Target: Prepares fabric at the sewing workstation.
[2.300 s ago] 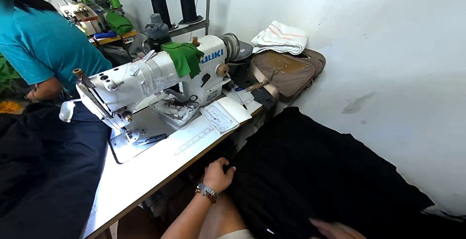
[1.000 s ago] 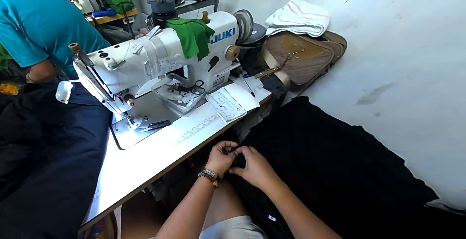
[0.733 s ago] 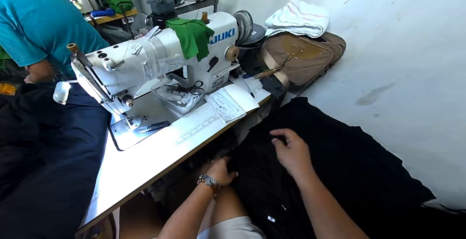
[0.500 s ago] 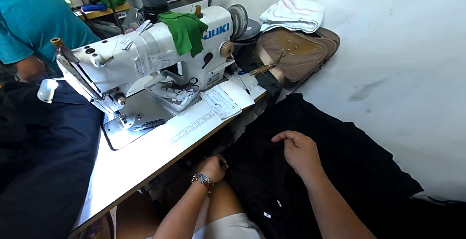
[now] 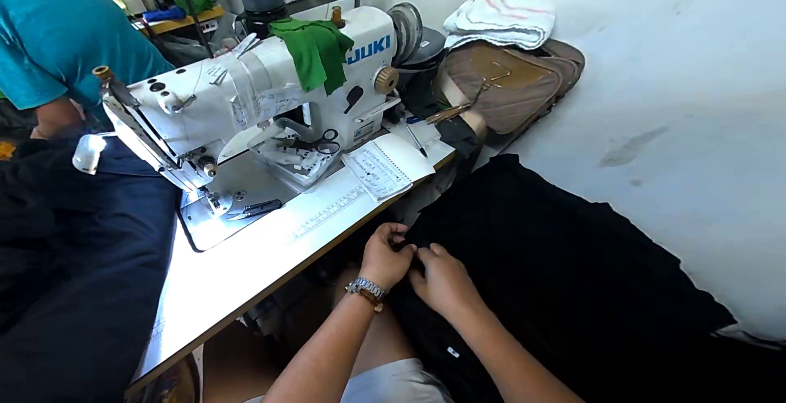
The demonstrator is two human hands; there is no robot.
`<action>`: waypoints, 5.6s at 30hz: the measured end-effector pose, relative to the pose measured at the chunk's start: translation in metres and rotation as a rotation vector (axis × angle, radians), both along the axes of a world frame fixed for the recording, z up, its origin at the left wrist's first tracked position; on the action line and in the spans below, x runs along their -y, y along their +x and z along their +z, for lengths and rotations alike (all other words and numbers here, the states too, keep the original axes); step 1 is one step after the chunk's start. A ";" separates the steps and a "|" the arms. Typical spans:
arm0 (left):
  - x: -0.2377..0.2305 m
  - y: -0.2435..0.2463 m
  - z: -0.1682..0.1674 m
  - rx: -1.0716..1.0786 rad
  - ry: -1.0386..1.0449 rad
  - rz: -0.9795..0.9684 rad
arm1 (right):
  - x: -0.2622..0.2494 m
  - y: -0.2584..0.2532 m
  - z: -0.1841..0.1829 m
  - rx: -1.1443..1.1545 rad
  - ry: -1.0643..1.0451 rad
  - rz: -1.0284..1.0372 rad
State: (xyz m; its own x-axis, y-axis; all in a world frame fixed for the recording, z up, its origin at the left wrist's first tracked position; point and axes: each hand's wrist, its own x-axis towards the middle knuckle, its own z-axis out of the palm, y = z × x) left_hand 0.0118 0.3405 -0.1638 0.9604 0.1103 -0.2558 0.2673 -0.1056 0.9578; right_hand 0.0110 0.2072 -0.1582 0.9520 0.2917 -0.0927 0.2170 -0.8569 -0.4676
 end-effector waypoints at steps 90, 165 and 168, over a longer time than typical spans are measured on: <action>-0.026 0.010 -0.101 -0.255 0.756 -0.439 | 0.020 0.030 0.000 0.079 0.146 -0.238; -0.028 0.005 -0.077 -0.186 0.516 -0.218 | 0.019 0.019 0.002 0.225 0.063 -0.079; -0.029 0.009 -0.046 -0.192 0.213 -0.164 | 0.009 0.016 0.003 0.056 0.050 -0.081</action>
State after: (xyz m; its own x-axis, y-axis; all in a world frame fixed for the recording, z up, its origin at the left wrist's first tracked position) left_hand 0.0210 0.3699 -0.2097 0.9061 0.0285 -0.4220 0.4039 -0.3547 0.8433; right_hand 0.0267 0.1980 -0.1547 0.9760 0.2165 -0.0256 0.1751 -0.8484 -0.4995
